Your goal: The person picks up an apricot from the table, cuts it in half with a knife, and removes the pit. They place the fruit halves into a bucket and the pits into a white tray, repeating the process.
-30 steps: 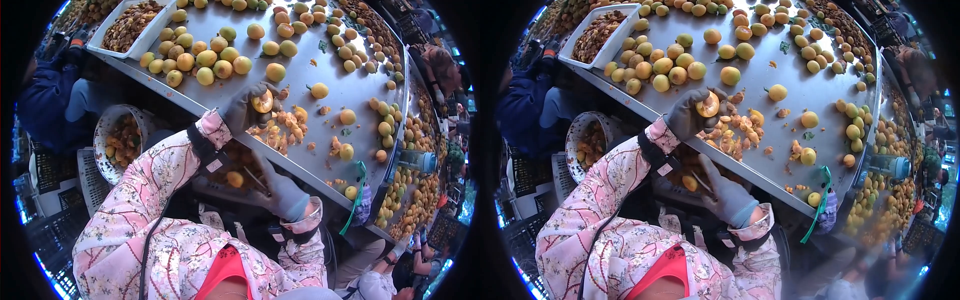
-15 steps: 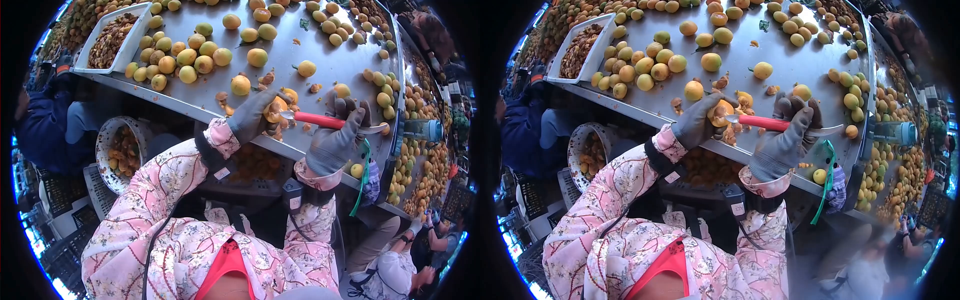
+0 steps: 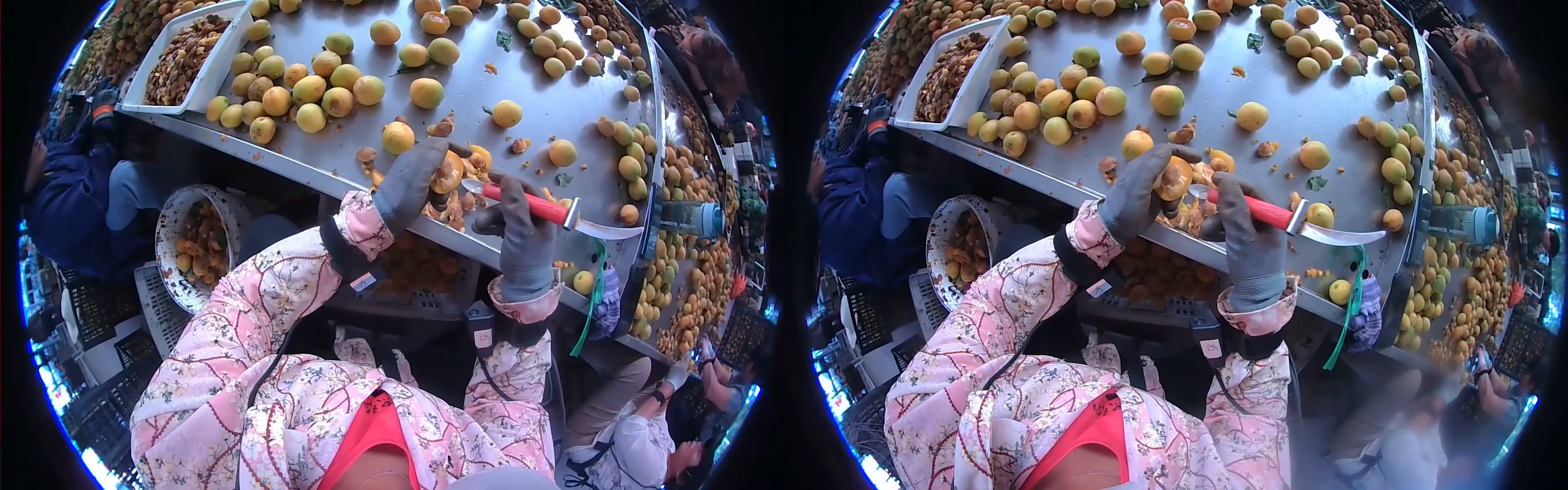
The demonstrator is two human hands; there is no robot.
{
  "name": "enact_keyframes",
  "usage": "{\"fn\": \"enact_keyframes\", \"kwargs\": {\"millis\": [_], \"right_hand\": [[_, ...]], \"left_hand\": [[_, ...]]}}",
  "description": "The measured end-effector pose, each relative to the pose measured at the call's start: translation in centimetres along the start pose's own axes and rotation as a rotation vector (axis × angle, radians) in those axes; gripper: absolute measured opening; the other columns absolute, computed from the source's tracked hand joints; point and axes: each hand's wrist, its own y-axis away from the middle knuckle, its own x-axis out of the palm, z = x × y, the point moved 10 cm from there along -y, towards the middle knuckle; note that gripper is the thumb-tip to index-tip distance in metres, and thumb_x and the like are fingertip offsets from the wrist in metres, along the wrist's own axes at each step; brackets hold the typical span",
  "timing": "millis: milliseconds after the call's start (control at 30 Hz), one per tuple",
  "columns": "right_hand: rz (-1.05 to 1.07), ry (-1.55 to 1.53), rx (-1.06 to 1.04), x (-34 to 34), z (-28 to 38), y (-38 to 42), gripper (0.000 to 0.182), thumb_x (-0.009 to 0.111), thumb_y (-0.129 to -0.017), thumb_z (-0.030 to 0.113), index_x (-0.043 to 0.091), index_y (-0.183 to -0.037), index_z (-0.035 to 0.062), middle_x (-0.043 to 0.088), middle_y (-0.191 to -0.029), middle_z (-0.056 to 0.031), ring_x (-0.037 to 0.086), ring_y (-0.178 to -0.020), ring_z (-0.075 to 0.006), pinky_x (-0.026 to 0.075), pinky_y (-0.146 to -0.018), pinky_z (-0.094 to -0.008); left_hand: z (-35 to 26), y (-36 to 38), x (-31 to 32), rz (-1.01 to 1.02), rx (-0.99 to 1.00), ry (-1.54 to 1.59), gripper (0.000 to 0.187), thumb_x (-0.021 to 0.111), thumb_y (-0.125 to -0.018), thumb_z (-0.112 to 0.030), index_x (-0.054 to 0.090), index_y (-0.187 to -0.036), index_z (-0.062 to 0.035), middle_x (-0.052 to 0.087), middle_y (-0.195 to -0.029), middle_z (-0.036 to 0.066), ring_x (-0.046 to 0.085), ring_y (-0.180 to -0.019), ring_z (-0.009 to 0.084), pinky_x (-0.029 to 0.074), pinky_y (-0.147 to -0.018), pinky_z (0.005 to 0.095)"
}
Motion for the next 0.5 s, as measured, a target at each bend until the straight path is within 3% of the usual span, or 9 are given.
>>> {"fn": "enact_keyframes", "kwargs": {"millis": [100, 300, 367, 500], "right_hand": [[-0.051, -0.086, -0.061, 0.3, -0.2, -0.2, 0.025, 0.059, -0.089, 0.020, 0.060, -0.104, -0.0008, 0.061, -0.086, -0.0069, 0.061, -0.071, -0.0123, 0.052, -0.067, -0.0253], [-0.041, -0.039, -0.262, 1.4, -0.2, 0.1, 0.022, 0.056, -0.090, 0.017, 0.059, -0.101, -0.0021, 0.062, -0.093, -0.0104, 0.063, -0.077, -0.0163, 0.052, -0.072, -0.0269], [-0.060, -0.067, -0.215, 1.3, -1.0, -0.2, 0.023, 0.056, -0.091, 0.017, 0.059, -0.102, -0.0022, 0.061, -0.093, -0.0104, 0.063, -0.077, -0.0163, 0.052, -0.072, -0.0270], [-0.147, -0.197, -0.146, 1.3, -2.6, -0.4, 0.025, 0.054, -0.091, 0.021, 0.059, -0.100, -0.0025, 0.062, -0.093, -0.0105, 0.063, -0.078, -0.0162, 0.051, -0.072, -0.0270]], "left_hand": [[-0.8, 0.5, 0.6, 0.044, -0.078, 0.084, 0.038, 0.031, -0.098, -0.032, 0.055, -0.106, -0.0048, 0.051, -0.082, 0.001, 0.052, -0.069, 0.0050, 0.044, -0.057, 0.0188], [0.8, 0.5, -0.6, -0.021, -0.054, -0.201, 0.035, 0.031, -0.098, -0.029, 0.057, -0.102, -0.0059, 0.050, -0.075, 0.000, 0.051, -0.067, 0.0035, 0.042, -0.055, 0.0171], [-0.1, 0.4, -0.5, -0.004, 0.029, -0.282, 0.020, 0.042, -0.093, -0.011, 0.052, -0.102, 0.0027, 0.056, -0.089, 0.015, 0.055, -0.078, 0.0265, 0.046, -0.070, 0.0338], [-1.3, 0.4, -0.3, -0.067, 0.136, -0.241, 0.020, 0.041, -0.094, -0.013, 0.053, -0.099, 0.0025, 0.055, -0.088, 0.015, 0.055, -0.075, 0.0271, 0.046, -0.068, 0.0342]]}}
